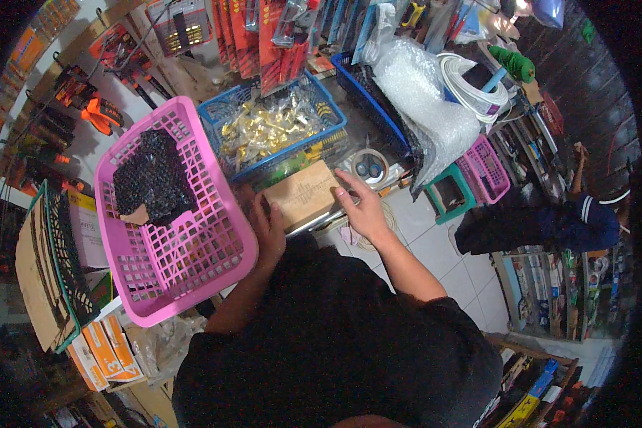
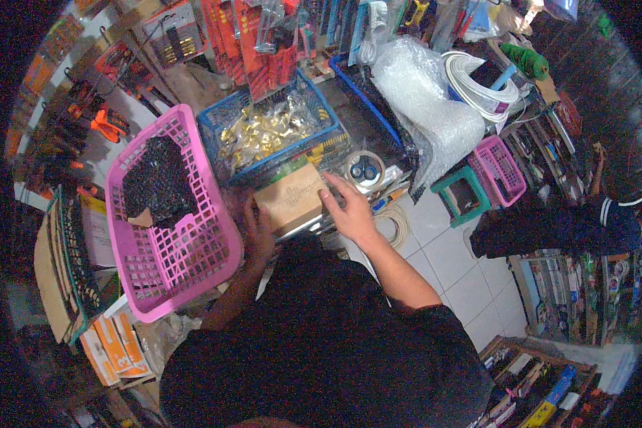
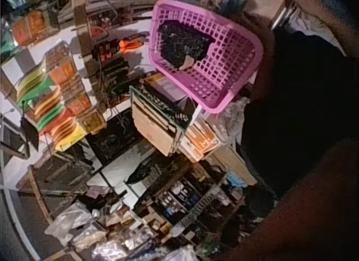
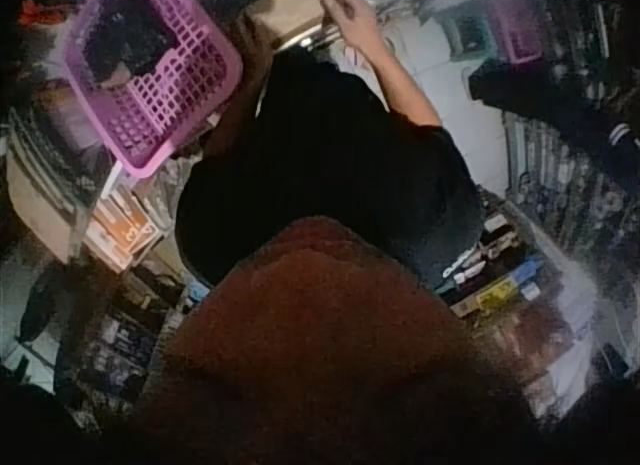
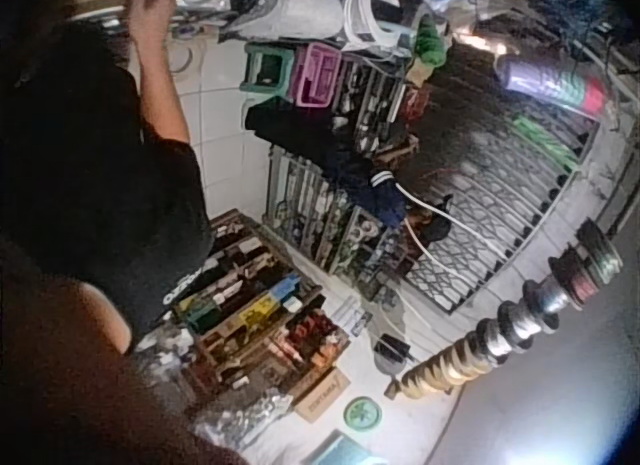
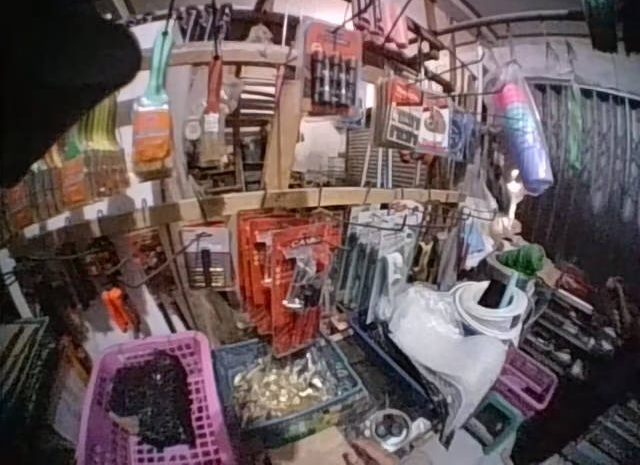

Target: The person folds a small cardboard sheet into a box shape and applies tape to the edges with their hands to secure it.

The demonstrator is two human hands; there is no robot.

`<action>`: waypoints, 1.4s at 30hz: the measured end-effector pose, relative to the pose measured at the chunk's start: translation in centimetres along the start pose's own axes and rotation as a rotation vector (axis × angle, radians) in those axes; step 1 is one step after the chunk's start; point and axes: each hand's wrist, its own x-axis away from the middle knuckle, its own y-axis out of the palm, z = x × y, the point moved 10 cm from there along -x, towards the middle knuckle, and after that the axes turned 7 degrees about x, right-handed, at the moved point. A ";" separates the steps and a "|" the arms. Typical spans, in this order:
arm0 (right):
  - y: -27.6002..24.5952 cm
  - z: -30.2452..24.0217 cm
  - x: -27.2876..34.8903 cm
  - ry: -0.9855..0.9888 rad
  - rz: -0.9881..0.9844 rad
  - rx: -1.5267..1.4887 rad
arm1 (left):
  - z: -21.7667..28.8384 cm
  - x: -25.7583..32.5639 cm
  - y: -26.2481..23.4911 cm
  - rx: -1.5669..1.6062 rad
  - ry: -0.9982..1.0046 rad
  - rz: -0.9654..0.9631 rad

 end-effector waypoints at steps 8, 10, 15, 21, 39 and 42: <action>0.3 4.4 0.4 0.260 0.085 -0.190 | -2.2 0.4 -0.3 0.100 -0.032 0.037; 0.4 4.4 0.4 0.266 0.077 -0.172 | -3.9 0.7 -0.7 0.232 -0.095 0.079; 0.6 5.2 -0.3 0.305 0.040 -0.224 | -5.1 0.9 -1.0 -0.259 -0.218 -0.039; 1.8 4.7 -1.7 0.373 -0.058 -0.210 | -2.7 1.1 -0.7 0.167 -0.226 0.013; -0.8 4.0 -1.0 0.227 0.043 -0.081 | -1.1 0.7 1.1 0.026 -0.087 -0.153; -1.4 3.8 -0.8 0.277 0.025 -0.165 | 1.0 0.8 1.4 0.124 -0.145 -0.176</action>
